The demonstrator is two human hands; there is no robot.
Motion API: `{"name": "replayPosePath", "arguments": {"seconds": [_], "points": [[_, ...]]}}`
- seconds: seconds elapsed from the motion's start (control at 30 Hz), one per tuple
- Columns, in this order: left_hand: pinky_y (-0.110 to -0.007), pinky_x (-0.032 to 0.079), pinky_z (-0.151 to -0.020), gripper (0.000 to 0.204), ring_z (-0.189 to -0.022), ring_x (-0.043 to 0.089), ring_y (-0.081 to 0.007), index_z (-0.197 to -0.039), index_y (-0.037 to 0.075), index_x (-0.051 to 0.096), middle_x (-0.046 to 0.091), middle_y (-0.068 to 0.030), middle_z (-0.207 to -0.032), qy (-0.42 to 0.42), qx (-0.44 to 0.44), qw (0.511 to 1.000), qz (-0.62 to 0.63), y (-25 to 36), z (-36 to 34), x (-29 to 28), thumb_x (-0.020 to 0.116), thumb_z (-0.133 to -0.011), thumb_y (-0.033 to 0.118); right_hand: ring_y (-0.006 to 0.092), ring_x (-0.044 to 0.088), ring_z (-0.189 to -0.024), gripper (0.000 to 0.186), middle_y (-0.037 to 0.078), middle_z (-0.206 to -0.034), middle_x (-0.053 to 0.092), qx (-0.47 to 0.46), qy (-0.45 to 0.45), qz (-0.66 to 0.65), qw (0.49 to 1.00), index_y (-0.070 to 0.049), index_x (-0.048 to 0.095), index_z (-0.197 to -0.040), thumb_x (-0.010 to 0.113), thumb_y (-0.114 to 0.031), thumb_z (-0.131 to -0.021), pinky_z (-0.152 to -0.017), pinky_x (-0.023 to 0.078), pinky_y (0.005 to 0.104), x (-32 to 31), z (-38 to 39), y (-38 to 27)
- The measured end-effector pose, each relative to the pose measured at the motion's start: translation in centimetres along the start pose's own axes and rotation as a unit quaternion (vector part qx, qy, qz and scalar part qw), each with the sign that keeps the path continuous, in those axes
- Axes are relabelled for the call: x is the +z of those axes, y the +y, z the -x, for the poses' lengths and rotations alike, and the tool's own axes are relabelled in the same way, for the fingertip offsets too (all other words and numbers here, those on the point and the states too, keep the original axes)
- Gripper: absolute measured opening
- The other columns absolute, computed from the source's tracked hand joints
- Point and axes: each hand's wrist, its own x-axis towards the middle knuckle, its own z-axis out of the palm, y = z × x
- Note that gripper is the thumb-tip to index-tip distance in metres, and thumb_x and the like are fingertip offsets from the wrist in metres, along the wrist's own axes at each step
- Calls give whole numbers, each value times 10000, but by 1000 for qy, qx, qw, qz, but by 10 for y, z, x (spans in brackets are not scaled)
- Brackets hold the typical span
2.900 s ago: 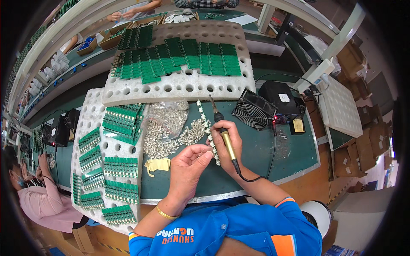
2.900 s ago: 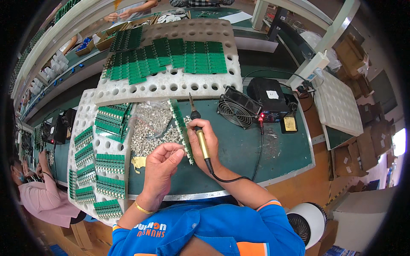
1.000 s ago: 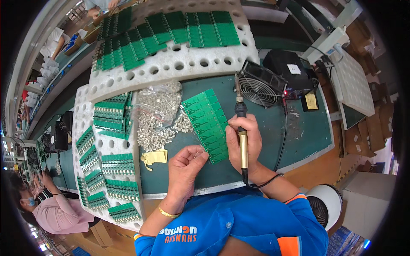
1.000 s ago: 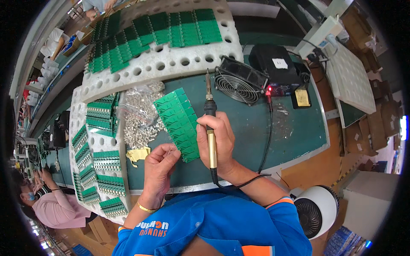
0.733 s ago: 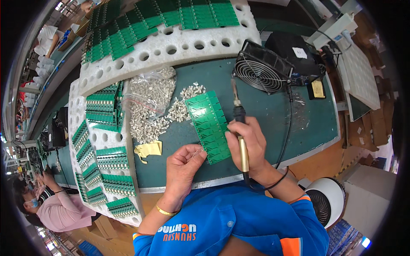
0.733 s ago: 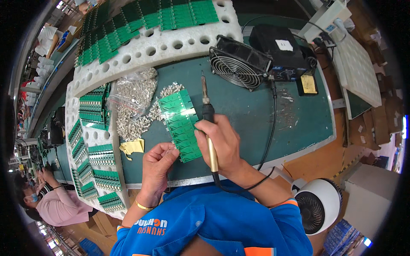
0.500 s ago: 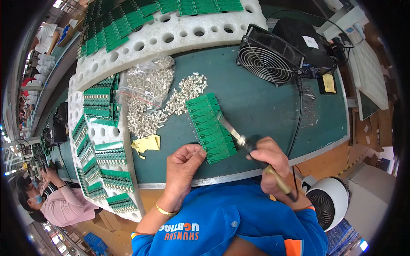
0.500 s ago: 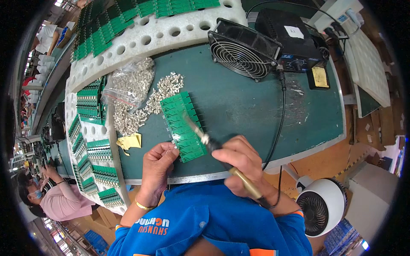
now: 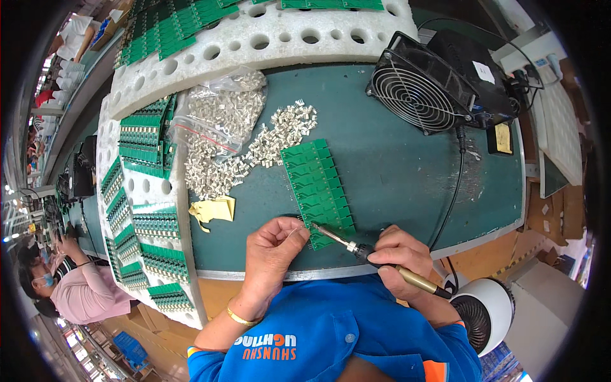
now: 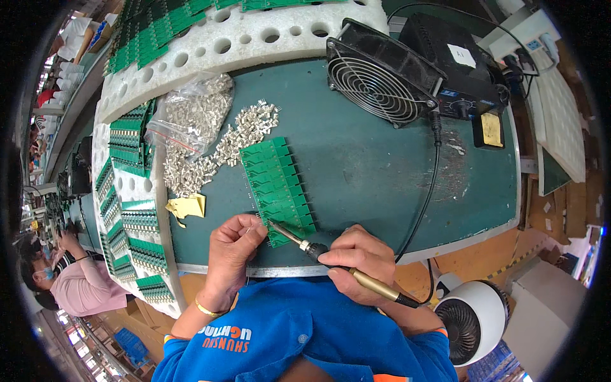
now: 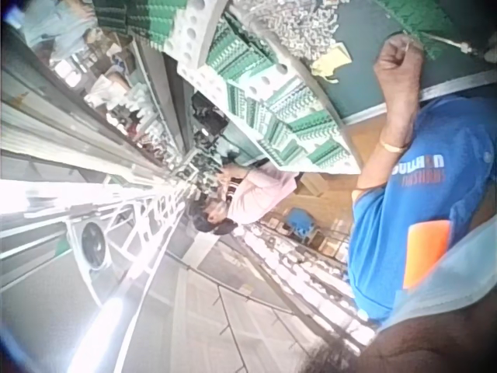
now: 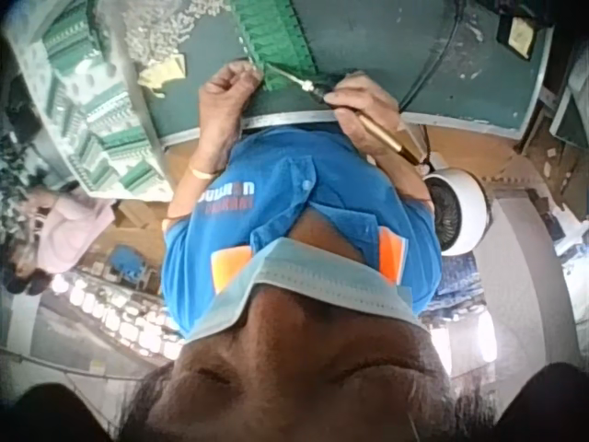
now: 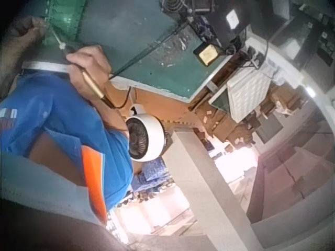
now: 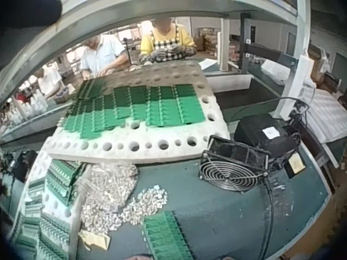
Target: The person solders electronic components onto green printed circuit boards using a soldering iron and solder wire.
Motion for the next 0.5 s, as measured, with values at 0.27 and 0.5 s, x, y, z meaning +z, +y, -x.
{"name": "replayPosePath", "arguments": {"seconds": [0.27,0.5], "points": [[-165,249,-479,70,-556,385,27,-955,53,670,573,94,-719,0,6,1000,-3,-1,0,1,695,-890,63,219,556,-647,279,131,-809,618,4,-4,9,1000,24,685,-959,680,39,-680,-563,453,316,2,-2,0],[-157,288,-508,72,-599,433,24,-956,44,671,606,78,-760,-5,13,1000,-2,-2,1,-1,693,-888,54,218,559,-645,275,131,-803,621,8,3,2,1000,21,686,-956,675,34,-682,-563,454,317,4,0,0]]}}
